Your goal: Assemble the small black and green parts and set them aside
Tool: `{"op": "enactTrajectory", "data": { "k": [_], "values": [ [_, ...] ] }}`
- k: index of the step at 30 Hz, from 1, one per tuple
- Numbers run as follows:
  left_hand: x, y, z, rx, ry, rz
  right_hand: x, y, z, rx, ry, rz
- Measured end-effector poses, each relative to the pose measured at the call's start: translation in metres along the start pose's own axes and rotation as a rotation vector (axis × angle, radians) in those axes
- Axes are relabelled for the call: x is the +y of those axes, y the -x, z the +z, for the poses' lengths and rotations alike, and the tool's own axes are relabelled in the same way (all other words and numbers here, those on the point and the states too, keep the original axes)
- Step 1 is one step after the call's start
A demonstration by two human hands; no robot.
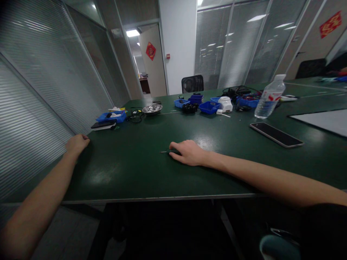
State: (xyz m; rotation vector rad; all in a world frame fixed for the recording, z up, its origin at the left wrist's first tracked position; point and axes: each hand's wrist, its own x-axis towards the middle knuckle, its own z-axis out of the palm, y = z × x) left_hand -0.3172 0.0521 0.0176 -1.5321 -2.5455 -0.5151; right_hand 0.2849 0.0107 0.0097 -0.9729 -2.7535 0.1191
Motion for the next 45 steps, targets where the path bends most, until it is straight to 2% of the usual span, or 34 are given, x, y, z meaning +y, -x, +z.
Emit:
{"op": "enactTrajectory", "data": {
  "k": [3,7,10,13,17,19,21,23,25,28,31,36,39,45],
  "values": [
    [0.004,0.002,-0.001,0.01,-0.022,-0.105,0.001,0.0,0.001,-0.005,-0.004,-0.002],
    [0.008,0.004,-0.003,0.013,0.009,-0.089,0.003,-0.001,0.002,-0.003,0.0,0.003],
    [0.013,0.003,-0.003,0.019,0.054,-0.011,0.002,0.0,0.002,0.007,-0.001,0.002],
    [0.027,0.003,0.001,0.038,0.109,0.1,0.001,0.0,0.002,0.009,0.001,0.007],
    [0.069,0.012,0.01,0.062,0.238,0.294,0.001,0.0,0.001,0.014,-0.007,0.002],
    [0.1,0.027,0.013,0.041,0.4,0.464,0.001,0.0,0.001,0.022,-0.026,-0.011],
    [0.133,0.051,0.012,-0.021,0.488,0.623,0.002,0.001,0.002,0.043,-0.046,-0.025],
    [0.164,0.083,0.01,-0.125,0.528,0.741,0.004,0.002,0.003,0.092,-0.07,-0.039],
    [0.19,0.119,0.008,-0.279,0.595,0.843,0.006,0.004,0.005,0.161,-0.11,-0.049],
    [0.22,0.165,0.008,-0.48,0.689,0.901,0.009,0.006,0.007,0.257,-0.189,-0.048],
    [0.241,0.193,0.011,-0.58,0.748,0.908,0.011,0.007,0.008,0.3,-0.227,-0.055],
    [0.256,0.206,0.018,-0.623,0.81,0.871,0.011,0.006,0.008,0.302,-0.226,-0.09],
    [0.254,0.205,0.019,-0.599,0.808,0.891,0.011,0.006,0.009,0.292,-0.206,-0.088],
    [0.244,0.196,0.014,-0.521,0.699,1.043,0.009,0.005,0.005,0.223,-0.192,-0.059]
  ]
}}
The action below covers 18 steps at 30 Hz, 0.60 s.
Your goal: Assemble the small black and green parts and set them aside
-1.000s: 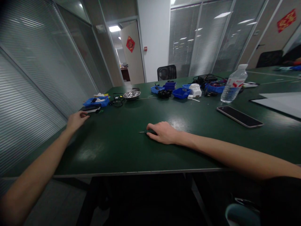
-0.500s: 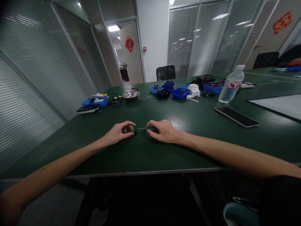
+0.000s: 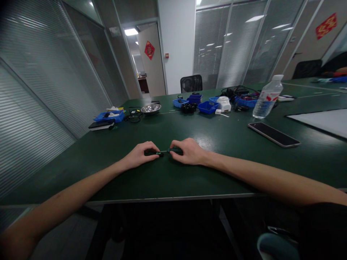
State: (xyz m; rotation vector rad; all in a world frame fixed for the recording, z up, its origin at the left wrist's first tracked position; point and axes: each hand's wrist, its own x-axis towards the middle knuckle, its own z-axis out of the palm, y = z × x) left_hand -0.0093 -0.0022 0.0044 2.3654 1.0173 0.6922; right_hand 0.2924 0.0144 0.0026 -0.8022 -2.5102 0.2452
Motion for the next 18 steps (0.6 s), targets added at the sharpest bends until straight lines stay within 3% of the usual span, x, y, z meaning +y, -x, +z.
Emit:
{"op": "enactTrajectory", "data": {
  "k": [18],
  "values": [
    [-0.0008,0.0011,-0.0061,-0.019,-0.004,0.0,-0.0022,-0.0018,-0.0014,-0.061,0.023,-0.012]
  ]
}}
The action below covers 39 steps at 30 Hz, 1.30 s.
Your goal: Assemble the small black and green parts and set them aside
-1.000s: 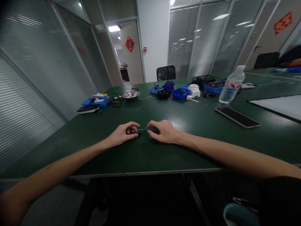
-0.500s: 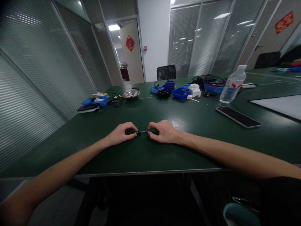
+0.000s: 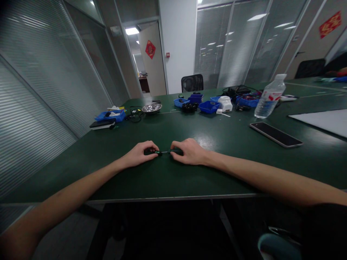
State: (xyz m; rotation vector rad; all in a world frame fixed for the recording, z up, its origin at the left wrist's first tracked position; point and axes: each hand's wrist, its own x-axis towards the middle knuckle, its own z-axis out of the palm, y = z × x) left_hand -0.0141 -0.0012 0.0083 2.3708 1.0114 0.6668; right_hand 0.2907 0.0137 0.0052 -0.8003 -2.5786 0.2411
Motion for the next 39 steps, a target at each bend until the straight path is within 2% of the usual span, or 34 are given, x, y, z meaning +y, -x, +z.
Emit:
{"op": "enactTrajectory", "data": {
  "k": [9,28,39],
  "values": [
    [-0.0045,0.0009,-0.0002,-0.014,0.02,0.004,0.002,0.0013,0.0018,0.004,0.033,-0.033],
    [-0.0037,-0.0012,0.0031,-0.019,0.029,0.02,0.0015,0.0003,0.0006,-0.073,0.042,-0.075],
    [0.0019,-0.0053,0.0085,-0.081,0.116,-0.02,0.0004,-0.0007,-0.0006,-0.114,0.064,-0.13]
  ]
}}
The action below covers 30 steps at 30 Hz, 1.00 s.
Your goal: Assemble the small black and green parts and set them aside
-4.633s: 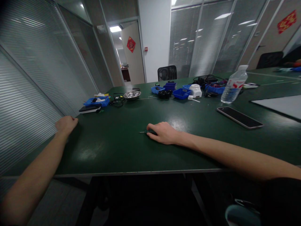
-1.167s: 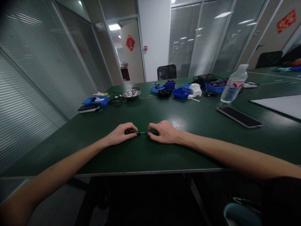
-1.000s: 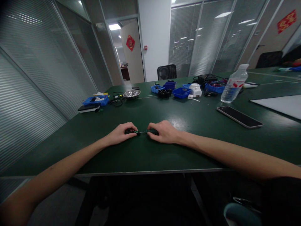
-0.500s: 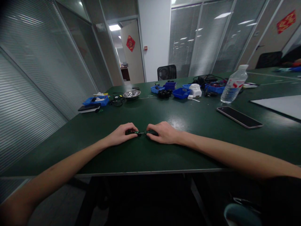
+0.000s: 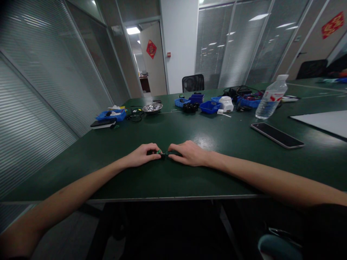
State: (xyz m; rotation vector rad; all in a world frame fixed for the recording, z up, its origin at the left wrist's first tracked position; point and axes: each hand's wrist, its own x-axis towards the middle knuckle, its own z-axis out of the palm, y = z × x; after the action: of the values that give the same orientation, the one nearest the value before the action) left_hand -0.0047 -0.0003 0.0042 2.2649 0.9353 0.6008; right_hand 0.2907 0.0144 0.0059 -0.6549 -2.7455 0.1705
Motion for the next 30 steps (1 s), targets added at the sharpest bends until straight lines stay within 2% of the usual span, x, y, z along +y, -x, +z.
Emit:
{"op": "enactTrajectory", "data": {
  "k": [4,13,18,24,30],
  "values": [
    [0.005,-0.001,0.004,-0.023,0.003,0.028,0.001,0.0,0.001,-0.021,0.005,-0.032],
    [0.007,0.002,0.004,0.026,-0.081,0.044,0.001,-0.001,0.001,0.012,-0.023,-0.032],
    [0.01,0.004,0.002,-0.001,-0.074,0.067,0.002,0.0,0.001,0.025,-0.042,-0.028],
    [0.007,0.006,-0.005,-0.086,-0.022,0.08,0.003,0.001,0.002,0.036,-0.037,-0.027],
    [0.003,0.006,-0.005,-0.081,-0.025,0.057,0.002,0.0,0.001,0.029,-0.011,0.012]
  ]
}}
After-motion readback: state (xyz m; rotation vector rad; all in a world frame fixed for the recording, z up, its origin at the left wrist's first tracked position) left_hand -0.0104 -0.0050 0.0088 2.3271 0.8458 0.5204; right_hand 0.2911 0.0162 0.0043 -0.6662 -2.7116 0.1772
